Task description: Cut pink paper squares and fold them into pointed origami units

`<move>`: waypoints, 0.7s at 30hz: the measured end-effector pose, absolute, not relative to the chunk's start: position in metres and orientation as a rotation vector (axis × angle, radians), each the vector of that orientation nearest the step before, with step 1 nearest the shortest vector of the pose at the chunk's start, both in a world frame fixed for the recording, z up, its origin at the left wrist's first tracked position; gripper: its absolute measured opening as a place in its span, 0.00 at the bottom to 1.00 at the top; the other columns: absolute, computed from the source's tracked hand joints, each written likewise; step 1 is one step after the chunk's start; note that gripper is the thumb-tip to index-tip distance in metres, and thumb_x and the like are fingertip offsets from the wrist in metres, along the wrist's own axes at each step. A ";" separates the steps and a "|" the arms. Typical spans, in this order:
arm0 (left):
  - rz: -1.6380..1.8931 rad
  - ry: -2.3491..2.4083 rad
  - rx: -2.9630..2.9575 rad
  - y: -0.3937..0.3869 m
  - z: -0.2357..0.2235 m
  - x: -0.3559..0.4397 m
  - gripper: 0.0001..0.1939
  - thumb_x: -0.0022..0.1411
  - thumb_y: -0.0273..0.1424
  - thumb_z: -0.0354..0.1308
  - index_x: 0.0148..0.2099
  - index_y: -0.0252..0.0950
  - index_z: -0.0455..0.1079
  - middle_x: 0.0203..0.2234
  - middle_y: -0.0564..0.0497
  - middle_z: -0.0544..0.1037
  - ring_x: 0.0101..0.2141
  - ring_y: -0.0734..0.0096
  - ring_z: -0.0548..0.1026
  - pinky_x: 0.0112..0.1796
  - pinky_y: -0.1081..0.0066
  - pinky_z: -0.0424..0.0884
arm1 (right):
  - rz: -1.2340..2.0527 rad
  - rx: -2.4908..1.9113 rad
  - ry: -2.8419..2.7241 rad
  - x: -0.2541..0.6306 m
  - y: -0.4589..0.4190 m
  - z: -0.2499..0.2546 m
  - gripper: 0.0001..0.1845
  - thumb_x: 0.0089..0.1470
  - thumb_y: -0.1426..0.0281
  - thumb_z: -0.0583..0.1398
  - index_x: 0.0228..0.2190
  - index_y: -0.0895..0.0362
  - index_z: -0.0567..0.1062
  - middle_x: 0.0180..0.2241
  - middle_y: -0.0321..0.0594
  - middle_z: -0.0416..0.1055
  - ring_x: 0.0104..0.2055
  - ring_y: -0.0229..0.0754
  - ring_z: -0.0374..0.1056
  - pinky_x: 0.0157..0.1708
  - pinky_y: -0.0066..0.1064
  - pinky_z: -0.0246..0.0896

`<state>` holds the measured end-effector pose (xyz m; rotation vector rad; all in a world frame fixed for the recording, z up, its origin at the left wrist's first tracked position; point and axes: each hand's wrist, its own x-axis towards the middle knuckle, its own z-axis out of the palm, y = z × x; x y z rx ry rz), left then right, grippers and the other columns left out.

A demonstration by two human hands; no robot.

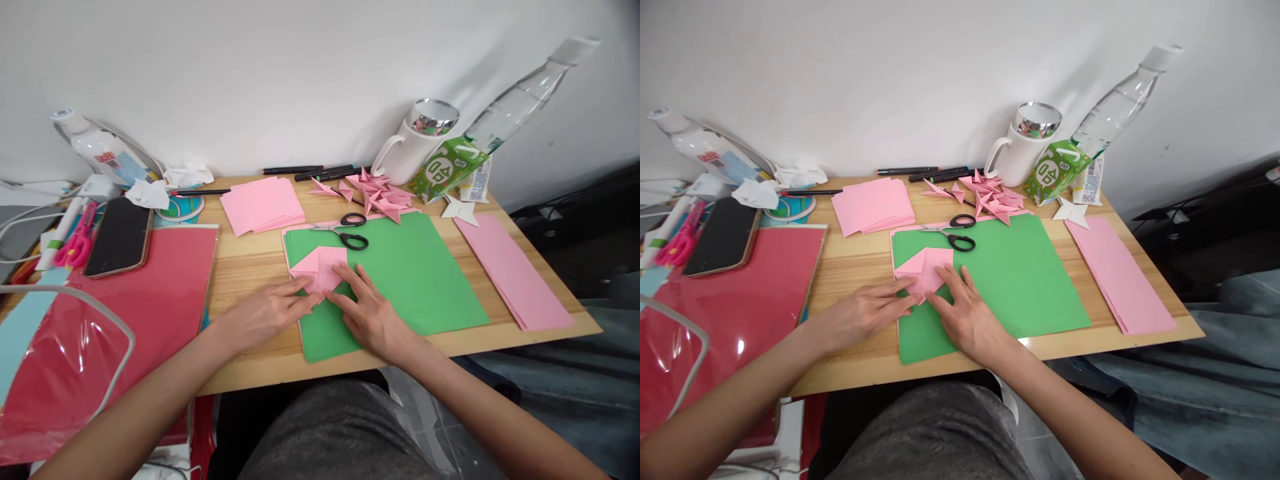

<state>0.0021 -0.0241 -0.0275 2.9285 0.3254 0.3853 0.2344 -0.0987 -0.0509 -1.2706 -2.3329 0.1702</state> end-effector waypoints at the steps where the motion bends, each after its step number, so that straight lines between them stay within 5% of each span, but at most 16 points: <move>1: 0.368 0.321 2.935 -0.025 -0.027 0.002 0.24 0.65 0.18 0.46 0.63 0.30 0.55 0.51 0.39 0.74 0.61 0.61 0.58 0.55 0.62 0.68 | 0.172 -1.264 -2.340 0.235 -0.099 -0.051 0.24 0.51 0.85 0.51 0.49 0.62 0.70 0.60 0.57 0.56 0.66 0.57 0.45 0.60 0.59 0.49; 5: 0.382 0.333 2.990 -0.027 -0.027 0.003 0.21 0.66 0.21 0.46 0.61 0.28 0.59 0.50 0.39 0.75 0.60 0.59 0.61 0.55 0.63 0.68 | 0.165 -1.242 -2.362 0.234 -0.099 -0.049 0.23 0.53 0.84 0.50 0.48 0.61 0.70 0.55 0.53 0.65 0.67 0.55 0.43 0.61 0.60 0.47; 13: 0.273 0.447 2.907 -0.021 -0.020 0.013 0.15 0.69 0.31 0.45 0.52 0.30 0.66 0.49 0.37 0.75 0.52 0.59 0.73 0.49 0.60 0.72 | 0.133 -1.256 -2.401 0.234 -0.099 -0.053 0.25 0.53 0.85 0.50 0.52 0.60 0.68 0.52 0.52 0.66 0.68 0.56 0.41 0.61 0.60 0.46; 21: 0.172 0.446 2.688 -0.013 0.004 0.015 0.17 0.62 0.22 0.53 0.52 0.39 0.68 0.50 0.47 0.75 0.48 0.66 0.75 0.45 0.70 0.71 | 0.090 -1.237 -2.420 0.235 -0.098 -0.054 0.25 0.54 0.85 0.49 0.50 0.57 0.70 0.52 0.52 0.66 0.67 0.56 0.43 0.59 0.60 0.50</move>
